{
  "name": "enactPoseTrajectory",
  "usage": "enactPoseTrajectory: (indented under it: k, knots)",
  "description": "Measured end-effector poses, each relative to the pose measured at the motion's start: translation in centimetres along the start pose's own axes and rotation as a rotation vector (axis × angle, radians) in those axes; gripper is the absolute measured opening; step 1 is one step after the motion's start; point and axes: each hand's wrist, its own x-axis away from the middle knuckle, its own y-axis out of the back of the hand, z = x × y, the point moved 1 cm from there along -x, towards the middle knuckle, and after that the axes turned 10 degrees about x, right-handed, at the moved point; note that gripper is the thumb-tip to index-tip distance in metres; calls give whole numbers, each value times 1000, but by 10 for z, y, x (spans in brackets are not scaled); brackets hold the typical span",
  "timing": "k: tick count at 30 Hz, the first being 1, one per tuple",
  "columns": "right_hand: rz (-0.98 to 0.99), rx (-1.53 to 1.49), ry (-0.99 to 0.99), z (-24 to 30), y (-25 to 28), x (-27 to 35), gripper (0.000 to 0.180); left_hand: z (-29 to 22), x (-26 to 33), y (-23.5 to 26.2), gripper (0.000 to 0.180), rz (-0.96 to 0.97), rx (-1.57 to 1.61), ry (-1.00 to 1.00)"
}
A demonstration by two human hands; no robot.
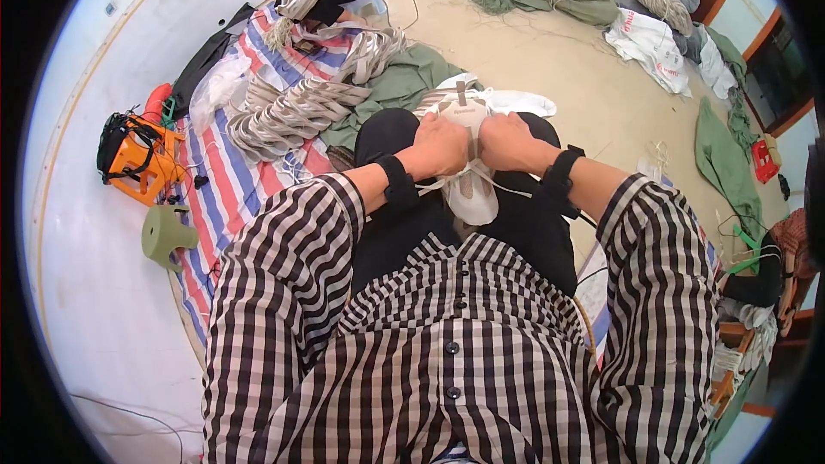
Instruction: Threading laces through the eyelets of white sneakers.
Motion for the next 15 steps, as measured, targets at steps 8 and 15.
enactPoseTrajectory:
  k: [8,15]
  knots:
    - [-192,-51,60,-3,-23,15,13,16,15,-27,19,-370,94,-169]
    - [-258,-84,-20,3,-27,20,10,4,7,-19,19,-401,380,-40]
